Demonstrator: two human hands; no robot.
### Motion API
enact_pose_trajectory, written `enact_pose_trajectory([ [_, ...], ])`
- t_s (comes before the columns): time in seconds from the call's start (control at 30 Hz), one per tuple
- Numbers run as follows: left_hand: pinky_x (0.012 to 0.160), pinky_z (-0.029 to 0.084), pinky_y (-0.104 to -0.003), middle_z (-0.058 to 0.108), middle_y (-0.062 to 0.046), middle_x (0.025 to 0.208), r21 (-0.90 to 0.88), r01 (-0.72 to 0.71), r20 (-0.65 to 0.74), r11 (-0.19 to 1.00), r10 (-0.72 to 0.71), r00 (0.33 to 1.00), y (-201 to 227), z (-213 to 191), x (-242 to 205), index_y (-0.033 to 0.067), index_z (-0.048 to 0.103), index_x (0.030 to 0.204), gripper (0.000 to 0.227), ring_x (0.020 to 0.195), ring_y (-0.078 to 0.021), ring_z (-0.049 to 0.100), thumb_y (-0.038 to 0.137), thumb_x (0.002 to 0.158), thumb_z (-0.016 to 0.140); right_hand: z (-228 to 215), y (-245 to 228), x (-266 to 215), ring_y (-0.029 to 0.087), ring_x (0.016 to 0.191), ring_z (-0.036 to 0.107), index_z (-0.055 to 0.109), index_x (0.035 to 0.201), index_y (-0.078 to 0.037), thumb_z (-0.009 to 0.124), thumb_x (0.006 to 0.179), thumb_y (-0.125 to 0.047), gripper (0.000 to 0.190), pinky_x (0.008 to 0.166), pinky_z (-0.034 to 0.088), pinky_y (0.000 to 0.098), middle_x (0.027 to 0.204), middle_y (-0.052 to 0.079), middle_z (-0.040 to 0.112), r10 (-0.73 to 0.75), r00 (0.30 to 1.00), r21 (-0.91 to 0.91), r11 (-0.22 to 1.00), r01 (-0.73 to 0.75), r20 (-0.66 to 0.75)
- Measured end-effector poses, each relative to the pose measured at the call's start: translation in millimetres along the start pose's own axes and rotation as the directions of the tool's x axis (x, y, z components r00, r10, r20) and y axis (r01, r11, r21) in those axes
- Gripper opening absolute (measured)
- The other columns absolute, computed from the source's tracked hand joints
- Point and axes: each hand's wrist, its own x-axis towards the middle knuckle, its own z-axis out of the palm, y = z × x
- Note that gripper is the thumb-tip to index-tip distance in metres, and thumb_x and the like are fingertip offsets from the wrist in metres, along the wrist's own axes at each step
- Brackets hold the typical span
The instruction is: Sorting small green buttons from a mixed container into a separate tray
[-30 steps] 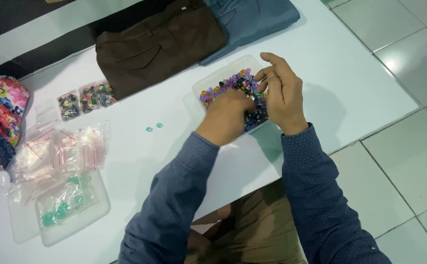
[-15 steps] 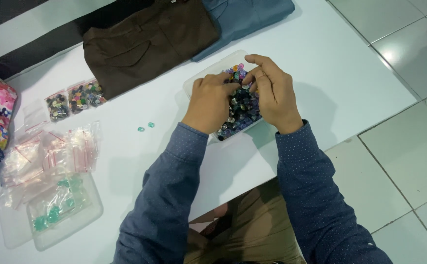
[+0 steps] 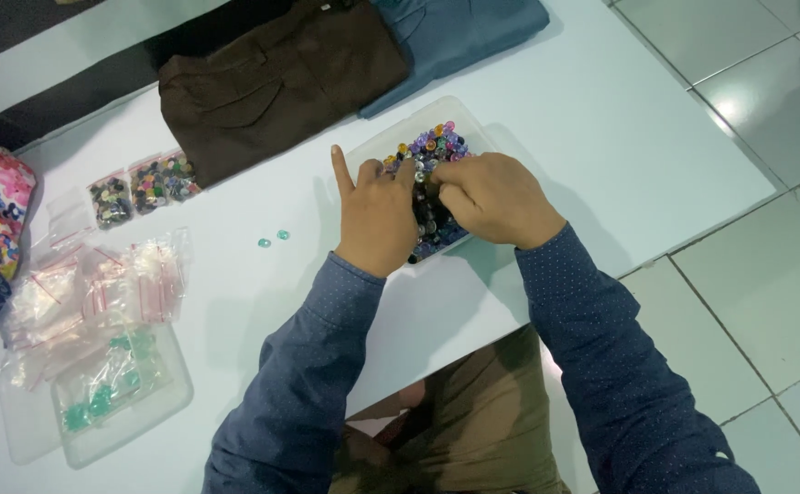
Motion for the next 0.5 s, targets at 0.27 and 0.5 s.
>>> enact_pose_trajectory([
  [0.27, 0.117, 0.004, -0.070, 0.073, -0.027, 0.112, -0.268, -0.014, 0.097, 0.963, 0.042, 0.994, -12, -29, 2, -0.0006, 0.051, 0.147, 0.060, 0.132, -0.0449, 0.054, -0.008, 0.088, 0.055, -13, -15, 2, 0.041, 0.064, 0.062, 0.070, 0.092, -0.006, 0.042, 0.091, -0.013, 0.029, 0.057, 0.046, 0.0447, 0.064, 0.018, 0.062, 0.016, 0.999, 0.075, 0.997, -0.013, -0.049],
  [0.5, 0.103, 0.035, -0.057, 0.071, -0.010, 0.090, -0.177, -0.141, 0.255, 0.974, 0.183, 0.949, -16, -37, -4, 0.0157, 0.073, 0.103, 0.046, 0.100, -0.0334, 0.060, 0.036, 0.065, 0.087, -12, -8, -4, 0.036, 0.089, 0.070, 0.071, 0.117, -0.005, 0.037, 0.091, -0.010, 0.043, 0.073, 0.053, 0.0469, 0.092, 0.015, 0.074, 0.063, 0.989, 0.285, 0.958, -0.023, -0.133],
])
